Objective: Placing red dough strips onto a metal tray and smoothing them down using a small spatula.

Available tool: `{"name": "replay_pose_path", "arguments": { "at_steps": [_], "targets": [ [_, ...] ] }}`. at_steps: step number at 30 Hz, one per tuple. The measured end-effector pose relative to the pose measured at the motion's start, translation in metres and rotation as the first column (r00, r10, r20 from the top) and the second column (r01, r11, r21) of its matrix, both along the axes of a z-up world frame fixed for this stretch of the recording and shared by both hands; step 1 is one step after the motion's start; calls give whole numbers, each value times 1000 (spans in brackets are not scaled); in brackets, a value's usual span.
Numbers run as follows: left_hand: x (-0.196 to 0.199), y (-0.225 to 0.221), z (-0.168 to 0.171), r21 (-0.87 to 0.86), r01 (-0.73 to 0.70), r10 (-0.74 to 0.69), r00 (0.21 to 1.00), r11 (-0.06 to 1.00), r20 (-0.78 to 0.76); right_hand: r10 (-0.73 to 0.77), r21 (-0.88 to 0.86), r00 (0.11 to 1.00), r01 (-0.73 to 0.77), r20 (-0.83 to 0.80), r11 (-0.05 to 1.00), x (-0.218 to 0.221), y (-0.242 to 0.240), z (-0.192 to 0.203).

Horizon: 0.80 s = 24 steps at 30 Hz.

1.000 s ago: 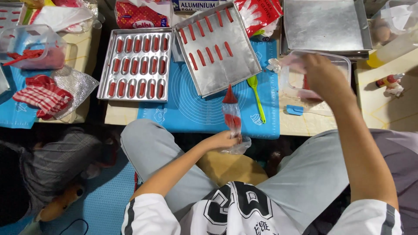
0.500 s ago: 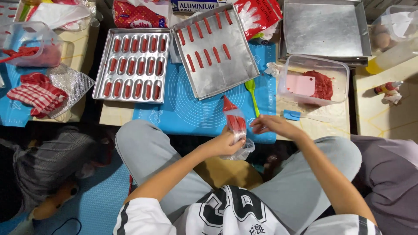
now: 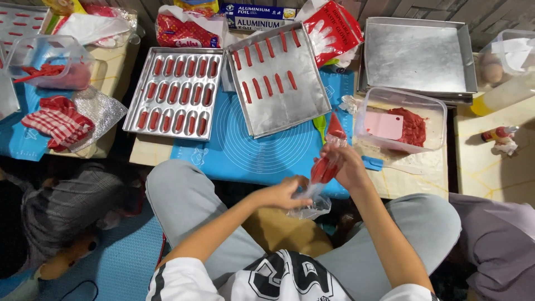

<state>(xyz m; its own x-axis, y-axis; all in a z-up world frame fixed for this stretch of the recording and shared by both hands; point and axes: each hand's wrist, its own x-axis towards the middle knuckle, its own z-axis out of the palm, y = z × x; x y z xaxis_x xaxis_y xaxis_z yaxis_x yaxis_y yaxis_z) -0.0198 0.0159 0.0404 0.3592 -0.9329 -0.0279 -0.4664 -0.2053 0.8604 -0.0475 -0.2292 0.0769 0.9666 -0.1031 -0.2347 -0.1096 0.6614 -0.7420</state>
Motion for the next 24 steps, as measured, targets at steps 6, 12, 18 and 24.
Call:
{"name": "replay_pose_path", "arguments": {
  "at_steps": [6,12,18,24],
  "targets": [
    [168,28,-68,-257,-528,584,768,810,263,70,196,982,-104,175,975,-1,-30,18],
    [247,62,-109,65,-850,835,525,522,162,83,41,974,-93,210,995,2,-29,23],
    [219,37,-36,103,-808,805,547,580,-230,108,49,973,-120,204,992,2,-37,7],
    [180,25,48,56,-866,270,93,497,-958,114,50,985,-122,130,991,0,-29,21]
  ]
}}
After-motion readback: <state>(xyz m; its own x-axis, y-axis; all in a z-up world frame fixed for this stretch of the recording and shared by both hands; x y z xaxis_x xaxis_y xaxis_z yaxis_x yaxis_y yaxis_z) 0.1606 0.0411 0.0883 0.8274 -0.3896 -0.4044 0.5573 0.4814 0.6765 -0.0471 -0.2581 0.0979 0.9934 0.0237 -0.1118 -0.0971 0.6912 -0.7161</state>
